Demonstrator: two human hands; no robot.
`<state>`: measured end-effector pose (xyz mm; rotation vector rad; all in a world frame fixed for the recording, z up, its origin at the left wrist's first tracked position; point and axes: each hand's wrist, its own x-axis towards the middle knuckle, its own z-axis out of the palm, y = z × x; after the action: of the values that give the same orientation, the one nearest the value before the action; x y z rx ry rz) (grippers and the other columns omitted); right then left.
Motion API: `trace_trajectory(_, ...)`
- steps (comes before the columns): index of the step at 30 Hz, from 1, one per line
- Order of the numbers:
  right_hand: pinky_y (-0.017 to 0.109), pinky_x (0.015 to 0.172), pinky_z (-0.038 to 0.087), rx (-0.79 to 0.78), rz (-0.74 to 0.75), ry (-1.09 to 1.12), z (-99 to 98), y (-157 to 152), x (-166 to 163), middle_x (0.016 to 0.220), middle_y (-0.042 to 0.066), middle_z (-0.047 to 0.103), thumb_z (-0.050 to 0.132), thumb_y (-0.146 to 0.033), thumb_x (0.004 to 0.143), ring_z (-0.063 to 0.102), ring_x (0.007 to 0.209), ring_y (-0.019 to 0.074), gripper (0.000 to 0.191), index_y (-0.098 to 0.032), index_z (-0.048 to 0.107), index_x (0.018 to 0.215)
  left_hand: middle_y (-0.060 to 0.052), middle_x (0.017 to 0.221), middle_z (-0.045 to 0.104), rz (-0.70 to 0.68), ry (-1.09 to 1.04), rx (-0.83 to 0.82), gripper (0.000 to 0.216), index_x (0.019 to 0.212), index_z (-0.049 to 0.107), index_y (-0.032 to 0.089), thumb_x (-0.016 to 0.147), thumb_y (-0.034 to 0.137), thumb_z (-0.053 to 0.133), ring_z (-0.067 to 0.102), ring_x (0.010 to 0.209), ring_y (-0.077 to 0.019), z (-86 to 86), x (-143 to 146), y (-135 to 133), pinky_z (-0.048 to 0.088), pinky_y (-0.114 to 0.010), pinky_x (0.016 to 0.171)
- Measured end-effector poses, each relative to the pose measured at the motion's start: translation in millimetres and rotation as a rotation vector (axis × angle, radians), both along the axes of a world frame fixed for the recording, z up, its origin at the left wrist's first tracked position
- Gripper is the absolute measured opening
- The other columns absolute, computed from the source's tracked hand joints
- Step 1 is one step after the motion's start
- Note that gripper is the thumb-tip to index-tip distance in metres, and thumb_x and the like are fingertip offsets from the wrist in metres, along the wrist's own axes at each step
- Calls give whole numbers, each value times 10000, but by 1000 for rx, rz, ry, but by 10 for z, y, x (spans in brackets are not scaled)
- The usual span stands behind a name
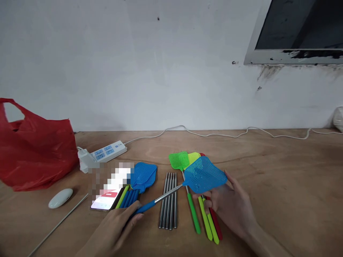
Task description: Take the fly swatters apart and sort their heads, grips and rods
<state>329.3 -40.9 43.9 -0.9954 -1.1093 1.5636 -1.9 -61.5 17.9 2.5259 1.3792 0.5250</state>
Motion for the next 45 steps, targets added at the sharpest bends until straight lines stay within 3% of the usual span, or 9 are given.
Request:
trace_trajectory(5, 417, 645, 565, 33, -97, 225, -49, 10, -54, 1049, 124, 725, 188, -554, 978, 704, 846, 284, 497, -258, 583, 1030, -29, 747, 730, 30, -31, 34, 432, 996, 564, 242, 1076, 445, 191, 715, 653, -240, -33, 105, -36, 456, -290, 544)
trace_trajectory(9, 387, 642, 560, -18, -63, 198, -66, 13, -108, 1071, 133, 722, 354, -473, 967, 693, 855, 276, 369, -224, 624, 998, -19, 696, 720, -22, -8, 88, 425, 979, 541, 242, 1080, 423, 170, 704, 578, -247, -69, 136, -46, 427, -298, 484)
trace_trajectory(19, 303, 594, 553, -51, 61, 251, -115, 44, -135, 1169, 133, 717, 497, -486, 964, 682, 715, 194, 383, -193, 727, 1052, -14, 668, 714, -13, 41, 220, 407, 968, 510, 232, 1088, 366, 144, 692, 531, -243, -75, 271, -33, 380, -293, 451)
trace_trajectory(26, 248, 561, 556, -17, -8, 75, 17, -4, -432, 1007, 109, 756, 768, -497, 793, 668, 694, 162, 423, -213, 716, 1102, 7, 730, 715, -64, -52, 67, 323, 1005, 531, 244, 1078, 343, 232, 701, 603, -231, -56, 459, -108, 425, -288, 514)
trace_trajectory(31, 208, 508, 517, 44, -223, -7, 22, 167, -362, 723, 52, 717, 792, -561, 734, 617, 554, 116, 416, -168, 687, 823, 19, 831, 732, -7, -170, -15, 219, 1061, 546, 265, 1052, 340, 341, 718, 693, -194, 8, 367, -94, 454, -255, 573)
trace_trajectory(34, 196, 376, 400, 101, -263, -234, -13, 370, -190, 573, -9, 616, 681, -658, 776, 504, 404, 86, 491, -187, 569, 701, 9, 840, 734, 66, -166, 40, 230, 979, 561, 254, 1042, 343, 358, 712, 676, -183, -23, 239, -54, 458, -248, 578)
trace_trajectory(37, 198, 302, 243, 100, -214, -438, -127, 566, -99, 448, -51, 519, 605, -712, 778, 388, 306, 87, 514, -205, 546, 724, 12, 748, 720, 159, -70, 119, 281, 867, 564, 247, 1031, 327, 350, 682, 581, -185, -87, 133, -12, 399, -253, 502)
trace_trajectory(41, 221, 350, 253, 153, -197, -581, -408, 738, -114, 405, -69, 461, 564, -670, 791, 375, 319, 102, 468, -204, 556, 745, 17, 596, 664, 339, 76, 201, 339, 747, 555, 246, 1006, 385, 385, 635, 480, -207, -164, 52, 27, 287, -264, 450)
trace_trajectory(45, 237, 426, 220, 269, -281, -762, -607, 791, -118, 409, -94, 413, 556, -571, 785, 376, 362, 122, 373, -204, 539, 848, 13, 586, 661, 450, 187, 96, 322, 713, 546, 238, 969, 407, 448, 657, 518, -230, -196, 39, 52, 255, -262, 483)
